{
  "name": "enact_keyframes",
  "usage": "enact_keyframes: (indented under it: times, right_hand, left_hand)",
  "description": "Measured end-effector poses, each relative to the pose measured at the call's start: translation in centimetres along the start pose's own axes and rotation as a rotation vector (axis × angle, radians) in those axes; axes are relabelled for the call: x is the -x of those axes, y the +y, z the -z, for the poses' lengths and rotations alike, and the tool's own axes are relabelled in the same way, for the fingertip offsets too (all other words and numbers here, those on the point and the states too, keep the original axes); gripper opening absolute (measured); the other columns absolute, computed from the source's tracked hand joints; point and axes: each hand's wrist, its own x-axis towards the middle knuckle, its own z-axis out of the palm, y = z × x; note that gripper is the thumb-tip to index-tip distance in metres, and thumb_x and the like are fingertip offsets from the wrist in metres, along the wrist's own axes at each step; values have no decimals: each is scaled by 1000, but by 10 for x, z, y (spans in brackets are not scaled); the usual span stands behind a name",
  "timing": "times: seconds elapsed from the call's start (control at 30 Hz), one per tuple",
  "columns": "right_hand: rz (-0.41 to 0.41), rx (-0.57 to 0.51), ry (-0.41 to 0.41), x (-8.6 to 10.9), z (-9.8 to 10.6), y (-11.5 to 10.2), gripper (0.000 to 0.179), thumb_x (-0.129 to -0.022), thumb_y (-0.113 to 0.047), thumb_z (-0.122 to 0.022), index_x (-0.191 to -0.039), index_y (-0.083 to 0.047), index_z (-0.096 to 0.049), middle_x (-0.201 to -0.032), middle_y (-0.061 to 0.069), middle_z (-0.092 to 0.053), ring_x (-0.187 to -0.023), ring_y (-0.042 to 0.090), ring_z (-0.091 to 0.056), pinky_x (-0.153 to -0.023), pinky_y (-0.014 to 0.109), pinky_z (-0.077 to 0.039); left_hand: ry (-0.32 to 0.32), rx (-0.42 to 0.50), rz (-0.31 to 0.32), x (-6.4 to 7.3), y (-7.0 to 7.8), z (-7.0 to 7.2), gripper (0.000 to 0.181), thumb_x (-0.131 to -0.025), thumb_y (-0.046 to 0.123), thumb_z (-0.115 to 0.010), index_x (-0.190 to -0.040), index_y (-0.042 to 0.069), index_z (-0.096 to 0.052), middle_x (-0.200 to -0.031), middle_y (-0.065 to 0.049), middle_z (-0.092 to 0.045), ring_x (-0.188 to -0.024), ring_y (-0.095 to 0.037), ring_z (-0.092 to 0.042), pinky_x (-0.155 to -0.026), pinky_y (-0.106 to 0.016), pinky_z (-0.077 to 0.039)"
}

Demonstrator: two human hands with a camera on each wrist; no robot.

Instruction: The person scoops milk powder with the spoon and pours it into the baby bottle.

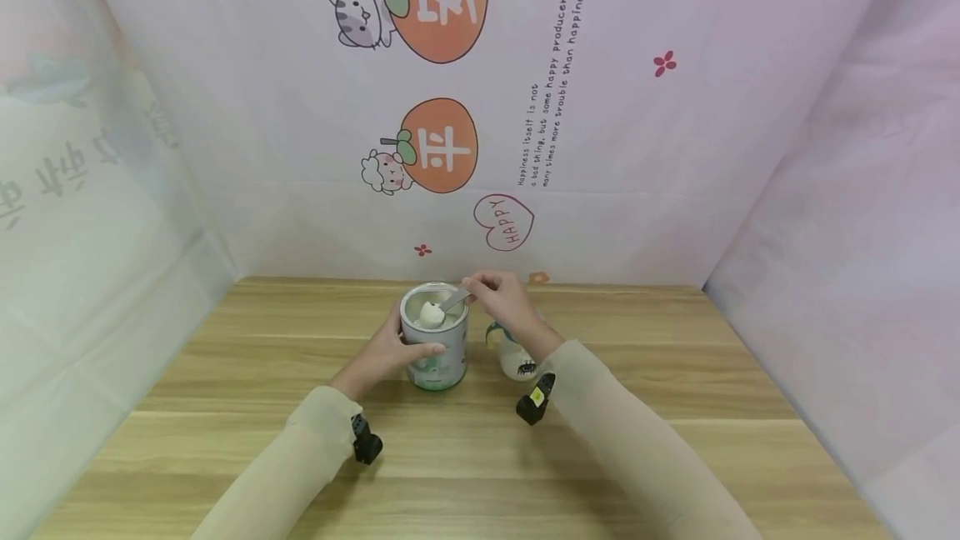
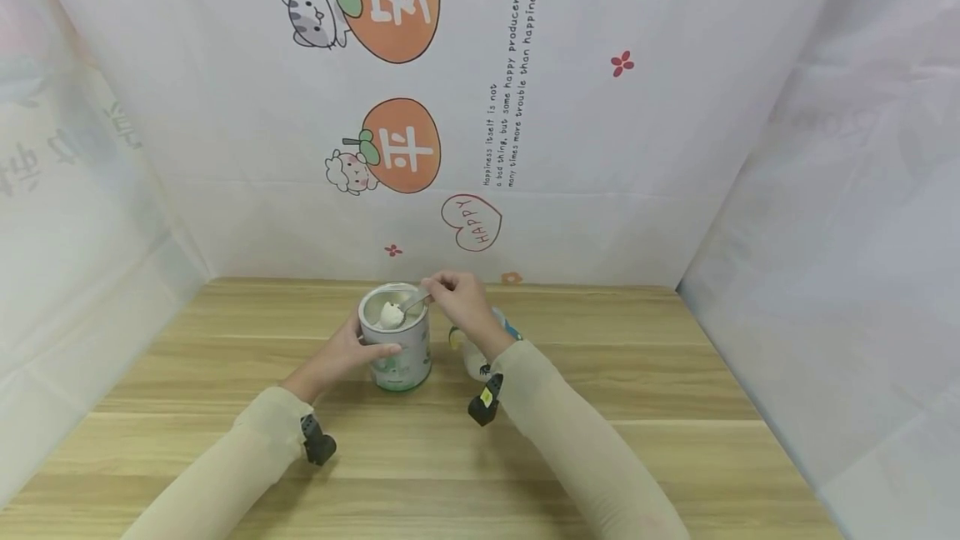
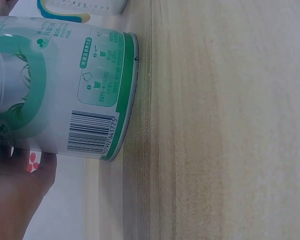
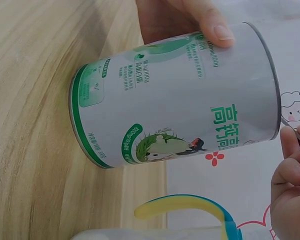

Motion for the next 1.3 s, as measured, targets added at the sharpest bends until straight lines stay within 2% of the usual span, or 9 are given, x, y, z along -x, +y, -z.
enact_keyframes:
  times: [0.37,0.63,0.93,1.13,1.3]
  right_hand:
    - [46,-2,19,1,-1,0,25,-101,-27,-63,-95,-5,-74,-86,14,-69,-61,13,-41,-57,26,-35]
    - [29,16,21,0,-2,5,23,-100,-27,-63,-94,-7,-74,-80,3,-68,-62,12,-45,-57,25,-37]
    - [28,-13,31,2,-2,5,24,-100,-27,-63,-91,-7,-72,-84,13,-68,-61,12,-44,-57,25,-38]
    - [-35,-99,27,4,-1,4,26,-101,-27,-61,-92,-5,-71,-79,5,-64,-56,11,-38,-55,24,-34]
    - [-112,-139,38,3,2,0,28,-101,-30,-60,-97,-5,-71,-81,5,-66,-58,11,-37,-58,26,-33]
  left_hand:
    - [1,-3,-14,3,2,0,99,-80,35,-87,-155,29,-22,-150,-9,-40,-139,-33,-38,-111,-60,-30]
    - [7,-4,-7,2,1,0,100,-79,34,-88,-154,28,-22,-149,-9,-41,-139,-32,-38,-112,-58,-30]
    - [1,-8,-7,2,-1,0,100,-79,35,-88,-154,29,-22,-150,-10,-40,-140,-33,-37,-112,-59,-30]
    - [-4,-2,-12,1,-1,0,99,-80,33,-87,-154,30,-22,-152,-10,-38,-141,-33,-36,-112,-60,-29]
    - [-8,2,-7,4,6,-1,99,-81,29,-86,-155,27,-20,-153,-12,-37,-141,-34,-34,-112,-60,-28]
